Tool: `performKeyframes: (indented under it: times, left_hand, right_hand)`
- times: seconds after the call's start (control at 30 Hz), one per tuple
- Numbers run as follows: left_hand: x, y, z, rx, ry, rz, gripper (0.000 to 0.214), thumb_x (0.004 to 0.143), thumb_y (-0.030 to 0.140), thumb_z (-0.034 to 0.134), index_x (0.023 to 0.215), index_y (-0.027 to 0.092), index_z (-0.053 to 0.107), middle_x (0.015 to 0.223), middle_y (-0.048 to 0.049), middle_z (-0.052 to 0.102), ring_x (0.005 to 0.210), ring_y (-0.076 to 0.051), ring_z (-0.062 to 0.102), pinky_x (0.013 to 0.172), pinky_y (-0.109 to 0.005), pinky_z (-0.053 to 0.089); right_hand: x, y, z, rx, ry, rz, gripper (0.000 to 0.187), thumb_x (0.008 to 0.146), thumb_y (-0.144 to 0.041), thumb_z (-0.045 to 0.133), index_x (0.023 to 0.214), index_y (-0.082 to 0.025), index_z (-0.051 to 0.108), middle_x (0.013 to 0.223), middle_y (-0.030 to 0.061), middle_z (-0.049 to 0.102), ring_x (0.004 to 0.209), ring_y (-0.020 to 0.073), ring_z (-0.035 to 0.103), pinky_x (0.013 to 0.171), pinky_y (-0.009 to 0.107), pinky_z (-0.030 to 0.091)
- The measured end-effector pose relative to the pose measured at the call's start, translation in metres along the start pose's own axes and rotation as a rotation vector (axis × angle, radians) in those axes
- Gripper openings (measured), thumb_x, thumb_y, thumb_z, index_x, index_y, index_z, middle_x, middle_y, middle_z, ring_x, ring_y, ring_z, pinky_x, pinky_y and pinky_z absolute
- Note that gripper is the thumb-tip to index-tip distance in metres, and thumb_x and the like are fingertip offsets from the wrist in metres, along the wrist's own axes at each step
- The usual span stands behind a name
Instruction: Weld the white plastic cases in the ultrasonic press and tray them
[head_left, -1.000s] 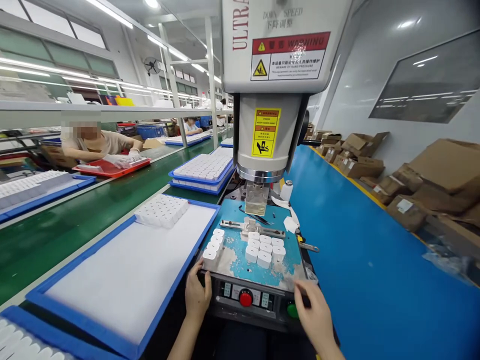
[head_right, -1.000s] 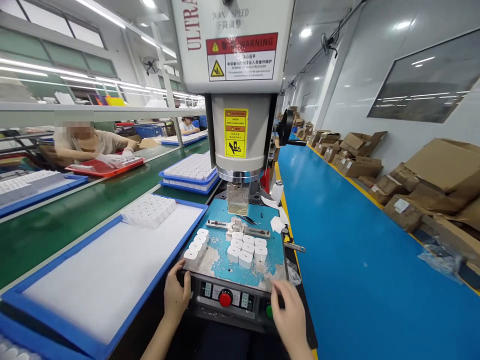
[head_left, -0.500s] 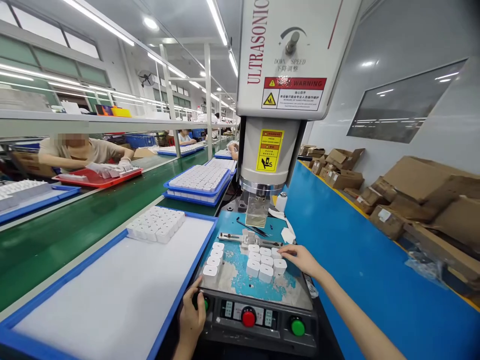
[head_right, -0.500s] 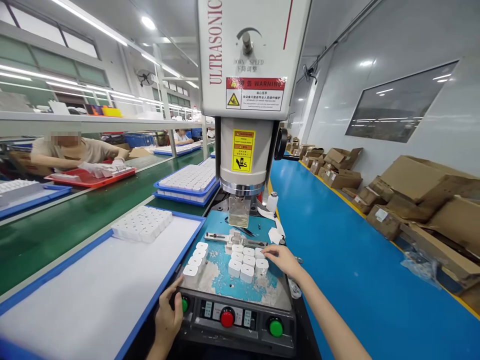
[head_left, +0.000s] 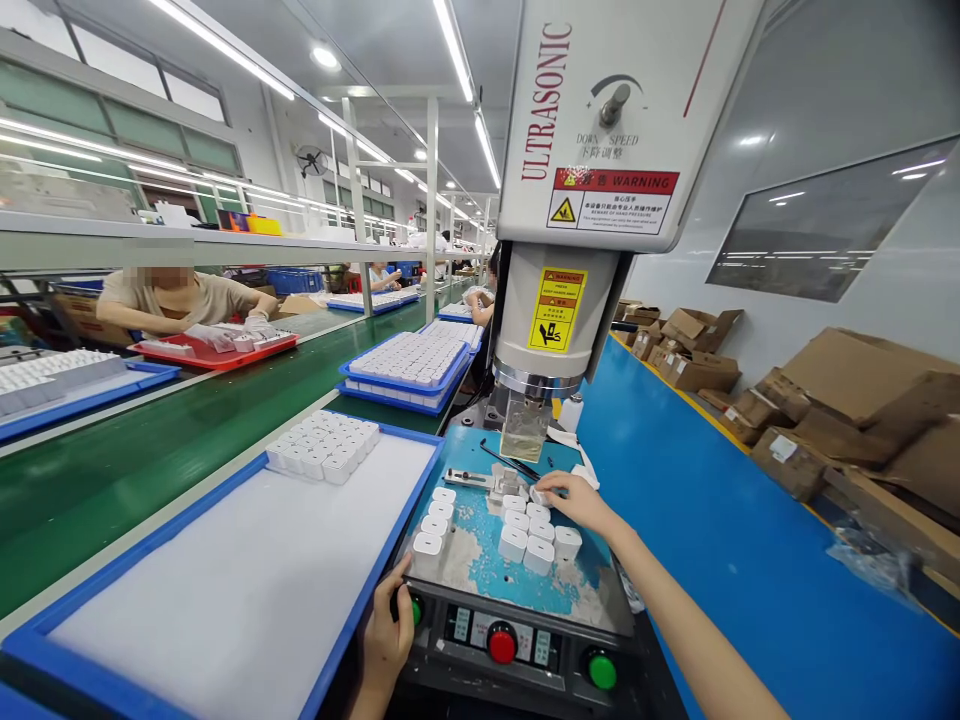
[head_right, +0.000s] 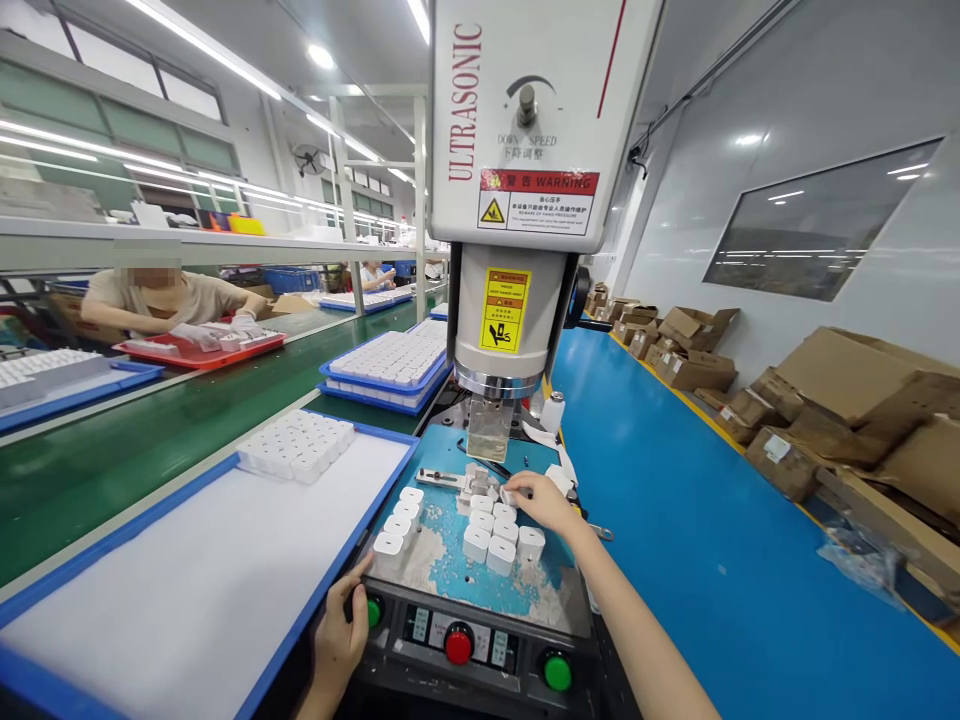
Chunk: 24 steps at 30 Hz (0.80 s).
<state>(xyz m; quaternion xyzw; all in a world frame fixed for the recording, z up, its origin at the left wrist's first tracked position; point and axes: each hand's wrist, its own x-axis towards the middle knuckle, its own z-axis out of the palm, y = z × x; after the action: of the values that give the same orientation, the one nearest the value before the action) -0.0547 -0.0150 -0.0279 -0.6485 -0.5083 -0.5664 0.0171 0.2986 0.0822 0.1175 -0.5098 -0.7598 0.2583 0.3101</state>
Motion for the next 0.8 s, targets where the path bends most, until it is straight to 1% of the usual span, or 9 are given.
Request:
performKeyframes:
  times: [0.07,0.2,0.3,0.4,0.5,0.57,0.63,0.7,0.8]
  left_hand:
    - [0.0,0.0,0.0,-0.007,-0.004,0.004,0.033,0.088,0.021,0.045,0.121,0.019,0.048,0.118,-0.0095,0.065,0.104,-0.019,0.065,0.085,-0.03,0.054]
    - [0.0,-0.002,0.0,-0.006,0.007,0.008,0.031,0.088,0.021,0.046,0.118,0.019,0.051,0.117,-0.0095,0.066,0.101,-0.019,0.066,0.082,-0.028,0.055]
    - [0.0,-0.002,0.001,-0.005,0.008,0.005,0.03,0.087,0.02,0.047,0.117,0.02,0.051,0.117,-0.0086,0.066,0.101,-0.019,0.066,0.082,-0.028,0.055]
    - [-0.001,-0.002,0.002,0.005,0.007,0.021,0.031,0.087,0.019,0.047,0.118,0.02,0.05,0.117,-0.0088,0.066,0.102,-0.019,0.065,0.084,-0.028,0.054]
    - [-0.001,-0.002,0.001,0.027,0.002,0.031,0.031,0.087,0.019,0.046,0.118,0.019,0.05,0.116,-0.0097,0.066,0.103,-0.019,0.065,0.084,-0.028,0.054]
    - [-0.001,-0.002,0.0,0.04,-0.011,0.022,0.03,0.087,0.02,0.046,0.117,0.019,0.051,0.116,-0.0099,0.066,0.103,-0.019,0.065,0.083,-0.029,0.055]
    - [-0.001,0.0,-0.001,0.043,-0.019,0.01,0.025,0.087,0.02,0.046,0.111,0.02,0.052,0.115,-0.0096,0.066,0.101,-0.019,0.066,0.084,-0.029,0.055]
    - [0.0,0.001,-0.002,0.039,-0.007,0.011,0.019,0.087,0.021,0.047,0.104,0.021,0.053,0.114,-0.0091,0.067,0.099,-0.019,0.067,0.084,-0.029,0.056]
    - [0.001,0.002,-0.001,0.041,0.022,0.024,0.018,0.087,0.021,0.047,0.104,0.02,0.053,0.111,-0.0093,0.068,0.098,-0.019,0.067,0.083,-0.029,0.056]
  right_hand:
    - [0.0,-0.003,0.0,-0.061,-0.034,-0.037,0.027,0.081,-0.026,0.052,0.099,-0.027,0.071,0.111,0.0051,0.065,0.097,0.024,0.061,0.08,0.037,0.052]
    - [0.0,0.0,-0.003,-0.259,-0.12,-0.102,0.04,0.079,-0.021,0.05,0.115,-0.03,0.064,0.112,0.0069,0.06,0.096,0.0246,0.06,0.078,0.037,0.051]
    - [0.006,0.004,-0.002,-0.388,-0.157,-0.159,0.044,0.076,-0.017,0.051,0.116,-0.033,0.064,0.108,0.0068,0.058,0.094,0.0244,0.058,0.075,0.036,0.05]
    - [0.015,0.005,-0.001,-0.427,-0.16,-0.203,0.044,0.07,-0.014,0.057,0.109,-0.032,0.068,0.099,0.0061,0.059,0.09,0.0244,0.058,0.075,0.036,0.049]
    - [0.021,0.003,-0.004,-0.387,-0.125,-0.203,0.032,0.067,-0.012,0.059,0.091,-0.027,0.072,0.092,0.0065,0.062,0.089,0.0251,0.058,0.08,0.038,0.047]
    - [0.021,0.002,-0.007,-0.355,-0.08,-0.19,0.025,0.07,-0.014,0.057,0.086,-0.026,0.071,0.095,0.0066,0.064,0.092,0.0255,0.057,0.086,0.041,0.044]
    - [0.019,0.001,-0.008,-0.31,-0.005,-0.156,0.025,0.076,-0.018,0.052,0.093,-0.026,0.068,0.104,0.0062,0.064,0.096,0.0253,0.056,0.089,0.043,0.043]
    - [0.016,0.0,-0.005,-0.252,0.071,-0.106,0.027,0.082,-0.023,0.046,0.102,-0.026,0.063,0.11,0.006,0.063,0.096,0.0238,0.057,0.087,0.043,0.046]
    - [0.017,0.0,0.005,-0.157,0.113,-0.06,0.022,0.085,-0.026,0.043,0.1,-0.025,0.059,0.107,0.0046,0.063,0.093,0.0204,0.06,0.081,0.037,0.05]
